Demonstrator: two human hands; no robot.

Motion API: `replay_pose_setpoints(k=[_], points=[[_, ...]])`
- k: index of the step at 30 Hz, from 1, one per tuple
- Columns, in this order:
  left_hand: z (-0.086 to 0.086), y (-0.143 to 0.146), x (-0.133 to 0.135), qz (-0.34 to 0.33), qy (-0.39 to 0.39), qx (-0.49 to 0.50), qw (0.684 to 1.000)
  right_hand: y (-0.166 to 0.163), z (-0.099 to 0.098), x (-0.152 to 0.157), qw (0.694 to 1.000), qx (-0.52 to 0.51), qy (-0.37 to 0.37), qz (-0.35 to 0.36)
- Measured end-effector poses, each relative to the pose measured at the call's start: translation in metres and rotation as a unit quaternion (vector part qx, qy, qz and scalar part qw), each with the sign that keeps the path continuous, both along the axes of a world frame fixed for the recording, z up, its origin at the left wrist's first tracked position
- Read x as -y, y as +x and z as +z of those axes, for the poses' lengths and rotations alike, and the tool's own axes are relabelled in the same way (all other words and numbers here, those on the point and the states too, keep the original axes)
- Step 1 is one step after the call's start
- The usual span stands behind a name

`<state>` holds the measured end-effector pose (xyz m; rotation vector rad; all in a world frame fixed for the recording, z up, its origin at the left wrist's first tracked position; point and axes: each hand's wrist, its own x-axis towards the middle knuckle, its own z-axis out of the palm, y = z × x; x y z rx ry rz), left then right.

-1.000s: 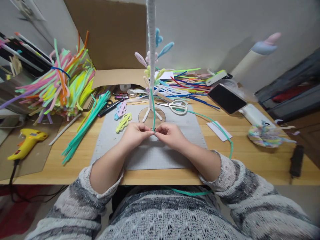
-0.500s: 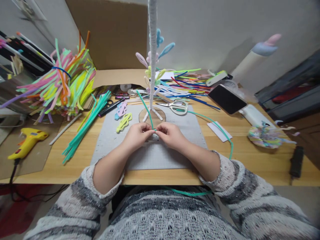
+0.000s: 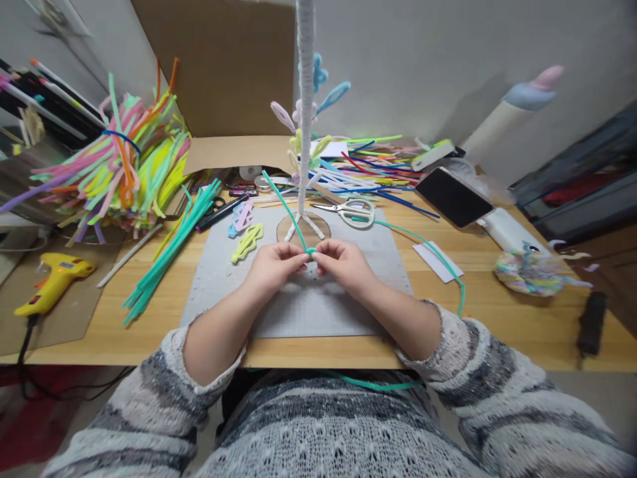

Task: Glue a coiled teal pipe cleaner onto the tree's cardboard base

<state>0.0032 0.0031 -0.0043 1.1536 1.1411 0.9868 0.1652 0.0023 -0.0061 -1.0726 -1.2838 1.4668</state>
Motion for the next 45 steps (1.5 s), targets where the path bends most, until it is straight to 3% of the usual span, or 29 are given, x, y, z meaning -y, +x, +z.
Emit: replay_pose_setpoints(k=[8,13,19,23,26,29,33,36,40,45], points=[[0.006,0.0,0.001,0.018,0.03,-0.015,0.999,0.001,0.001,0.001,0.998,0.046,0.036,0.022],[0.011,-0.003,0.002,0.011,0.072,-0.103,0.992,0.0,-0.005,0.003,0.99,0.11,0.082,0.01],[0.005,-0.005,0.002,-0.012,0.152,-0.232,0.961,0.004,-0.005,0.004,0.924,0.268,0.273,-0.008],[0.006,-0.005,0.003,-0.036,0.208,-0.294,0.932,0.006,-0.006,0.004,0.898,0.31,0.311,0.023],[0.007,-0.005,0.003,-0.035,0.217,-0.324,0.92,0.006,-0.004,0.007,0.883,0.346,0.316,0.006],[0.006,-0.004,0.004,-0.041,0.213,-0.357,0.909,0.007,0.001,0.011,0.838,0.381,0.39,-0.024],[0.003,-0.001,0.005,-0.067,0.234,-0.409,0.879,0.008,0.007,0.017,0.709,0.431,0.557,-0.013],[0.001,0.001,0.007,-0.085,0.252,-0.442,0.857,0.008,0.01,0.019,0.643,0.522,0.559,-0.041],[0.002,0.0,0.007,-0.085,0.252,-0.462,0.846,0.008,0.011,0.016,0.643,0.587,0.491,-0.027],[0.003,-0.001,0.006,-0.074,0.241,-0.46,0.851,0.007,0.007,0.012,0.687,0.584,0.432,0.015]])
